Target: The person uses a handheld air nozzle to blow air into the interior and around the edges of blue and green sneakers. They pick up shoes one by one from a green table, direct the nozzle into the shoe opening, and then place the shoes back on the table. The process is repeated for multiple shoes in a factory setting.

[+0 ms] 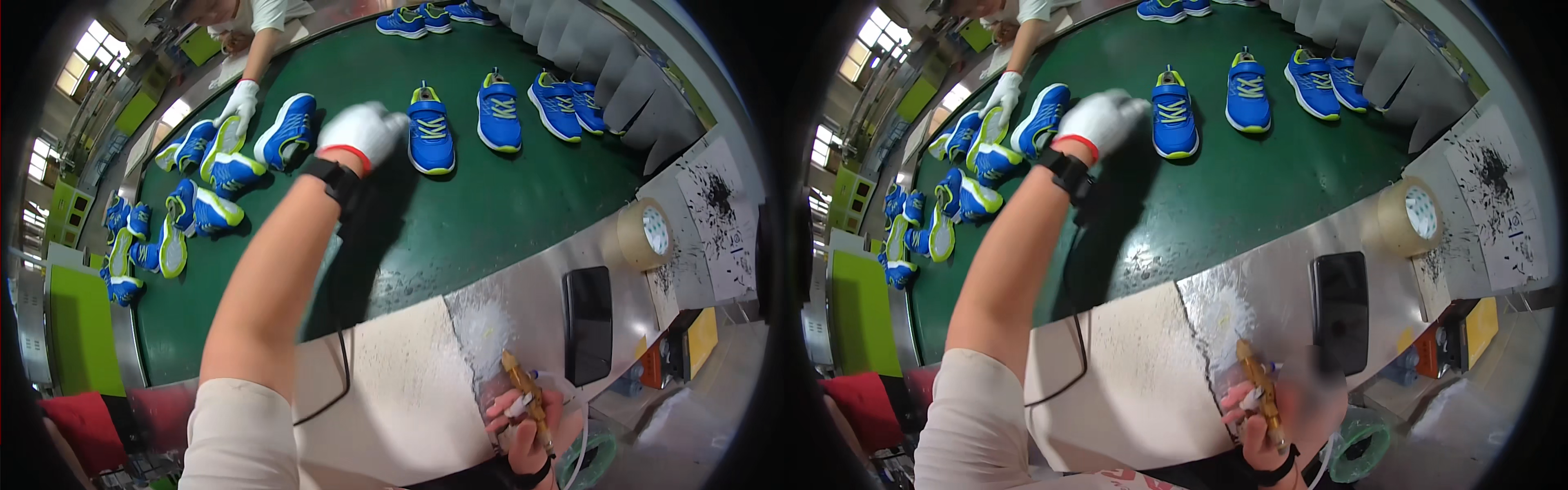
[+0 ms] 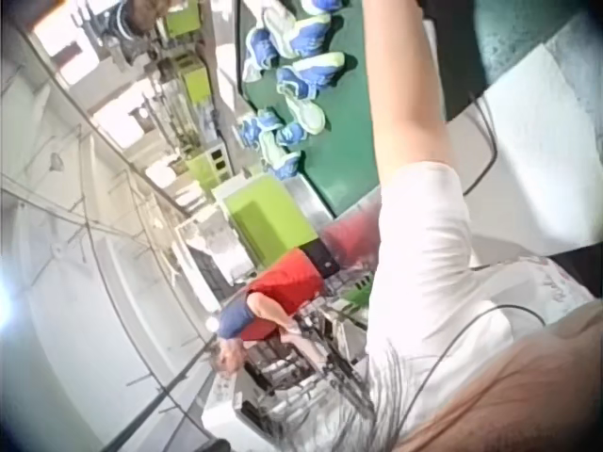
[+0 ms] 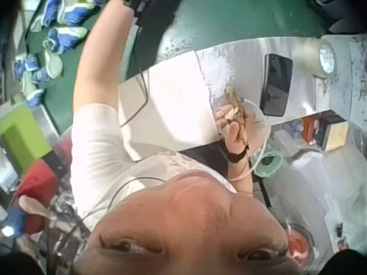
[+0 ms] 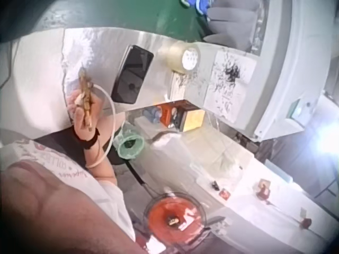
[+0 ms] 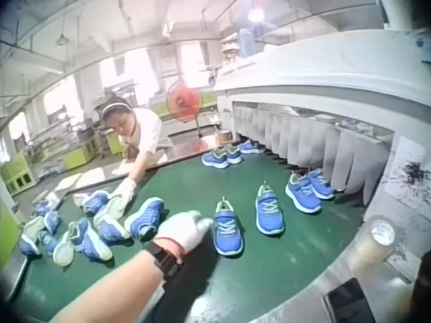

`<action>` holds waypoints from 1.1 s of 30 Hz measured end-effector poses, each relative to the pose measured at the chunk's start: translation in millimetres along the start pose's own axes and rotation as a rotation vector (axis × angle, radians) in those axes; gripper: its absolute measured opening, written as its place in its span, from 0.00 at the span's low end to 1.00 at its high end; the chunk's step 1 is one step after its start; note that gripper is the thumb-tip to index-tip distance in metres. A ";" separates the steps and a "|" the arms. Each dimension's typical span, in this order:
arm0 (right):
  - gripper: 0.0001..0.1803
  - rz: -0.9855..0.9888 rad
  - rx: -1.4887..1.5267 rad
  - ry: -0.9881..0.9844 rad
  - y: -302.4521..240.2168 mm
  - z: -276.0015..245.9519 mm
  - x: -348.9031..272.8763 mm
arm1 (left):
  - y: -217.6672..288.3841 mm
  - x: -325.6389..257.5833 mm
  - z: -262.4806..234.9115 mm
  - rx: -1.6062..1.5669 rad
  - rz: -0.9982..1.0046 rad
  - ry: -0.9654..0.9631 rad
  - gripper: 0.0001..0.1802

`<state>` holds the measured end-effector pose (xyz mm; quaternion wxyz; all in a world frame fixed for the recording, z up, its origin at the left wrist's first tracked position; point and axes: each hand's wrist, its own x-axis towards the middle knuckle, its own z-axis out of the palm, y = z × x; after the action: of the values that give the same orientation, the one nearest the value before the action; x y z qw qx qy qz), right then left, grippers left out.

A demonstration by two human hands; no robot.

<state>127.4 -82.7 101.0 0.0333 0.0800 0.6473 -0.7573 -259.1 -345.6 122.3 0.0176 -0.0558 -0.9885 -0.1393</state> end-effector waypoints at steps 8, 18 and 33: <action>0.39 -0.016 0.032 -0.045 5.7 -4.6 -0.5 | -86.5 12.7 -22.1 0.340 -0.297 0.136 0.43; 0.31 -0.191 -0.262 -0.162 1.8 10.2 -11.3 | -35.3 -219.9 -98.1 -1.097 -0.103 0.271 0.34; 0.44 -0.379 0.436 -0.643 -46.2 64.0 -68.3 | 32.7 -345.2 -58.5 -1.273 0.525 -0.163 0.28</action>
<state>182.5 -142.0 166.8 0.0758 -0.2752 0.4320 -0.8555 88.6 -367.0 170.1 -0.0600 -0.3028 -0.6664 -0.6787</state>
